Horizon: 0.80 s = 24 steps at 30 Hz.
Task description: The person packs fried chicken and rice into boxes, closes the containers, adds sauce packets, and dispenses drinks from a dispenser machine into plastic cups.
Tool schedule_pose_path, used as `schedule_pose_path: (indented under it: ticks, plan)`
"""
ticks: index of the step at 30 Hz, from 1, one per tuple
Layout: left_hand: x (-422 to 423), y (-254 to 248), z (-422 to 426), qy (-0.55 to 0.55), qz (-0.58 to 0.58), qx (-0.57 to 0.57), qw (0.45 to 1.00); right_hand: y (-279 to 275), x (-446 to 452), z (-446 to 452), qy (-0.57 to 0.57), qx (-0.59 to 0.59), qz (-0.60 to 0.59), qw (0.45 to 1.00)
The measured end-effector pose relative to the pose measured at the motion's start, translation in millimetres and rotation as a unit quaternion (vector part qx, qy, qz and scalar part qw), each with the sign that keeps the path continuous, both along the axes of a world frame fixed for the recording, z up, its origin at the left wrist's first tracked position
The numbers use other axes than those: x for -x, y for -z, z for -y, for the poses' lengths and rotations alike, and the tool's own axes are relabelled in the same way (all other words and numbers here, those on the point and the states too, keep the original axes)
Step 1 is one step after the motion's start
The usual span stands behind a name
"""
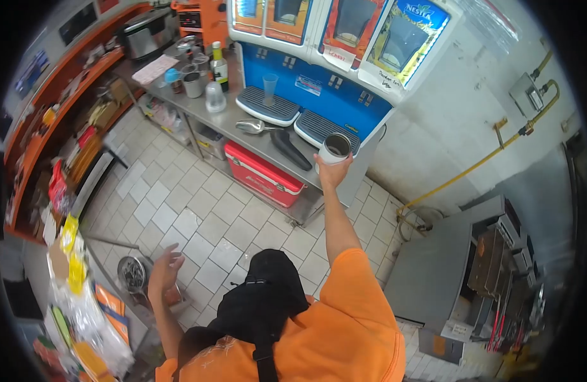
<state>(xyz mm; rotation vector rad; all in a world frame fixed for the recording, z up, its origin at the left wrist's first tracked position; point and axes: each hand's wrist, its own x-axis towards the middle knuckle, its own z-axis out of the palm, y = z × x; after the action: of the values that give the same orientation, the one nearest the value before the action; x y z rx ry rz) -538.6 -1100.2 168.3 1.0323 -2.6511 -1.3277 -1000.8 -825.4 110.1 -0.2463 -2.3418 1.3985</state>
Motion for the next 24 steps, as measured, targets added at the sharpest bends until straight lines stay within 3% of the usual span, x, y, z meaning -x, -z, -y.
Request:
schedule_pose_path:
  ticks: [6,8,9,10,11,12,13,14,15,18,20,22,24]
  plan:
    - [34,63,97,-0.014,0.067,0.028,0.997,0,-18,20,0.000,-0.006,-0.100,0.995]
    - [21,83,111,-0.063,0.196,-0.057,0.977,-10,-35,29,-0.036,-0.029,-0.161,0.986]
    - [-8,132,129,0.044,0.188,-0.009,0.981,-24,-42,38,-0.039,-0.029,-0.148,0.988]
    - [-27,169,154,0.151,0.176,0.042,0.972,-41,-47,53,-0.082,-0.037,-0.208,0.974]
    - [-4,153,149,0.104,0.116,0.009,0.988,-55,-49,71,-0.127,-0.040,-0.273,0.953]
    - [26,137,147,0.100,0.073,-0.012,0.992,-60,-50,87,-0.179,-0.015,-0.265,0.947]
    - [94,71,132,-0.004,0.105,-0.054,0.993,-72,-53,106,-0.247,0.016,-0.195,0.949]
    - [136,52,136,-0.020,0.031,-0.101,0.994,-88,-53,128,-0.319,0.044,-0.127,0.938]
    - [178,24,142,-0.010,0.030,-0.108,0.994,-99,-47,157,-0.395,0.072,-0.084,0.912]
    - [274,-22,172,0.087,-0.228,-0.036,0.969,-125,-26,261,-0.559,0.067,0.006,0.826]
    - [308,-39,206,0.090,-0.278,0.016,0.956,-116,-16,338,-0.600,0.117,0.009,0.791]
    - [325,-8,262,0.083,-0.303,0.042,0.948,-110,-2,410,-0.639,0.075,-0.007,0.765]
    - [342,2,319,0.006,-0.324,0.001,0.946,-103,10,479,-0.646,0.080,-0.046,0.758]
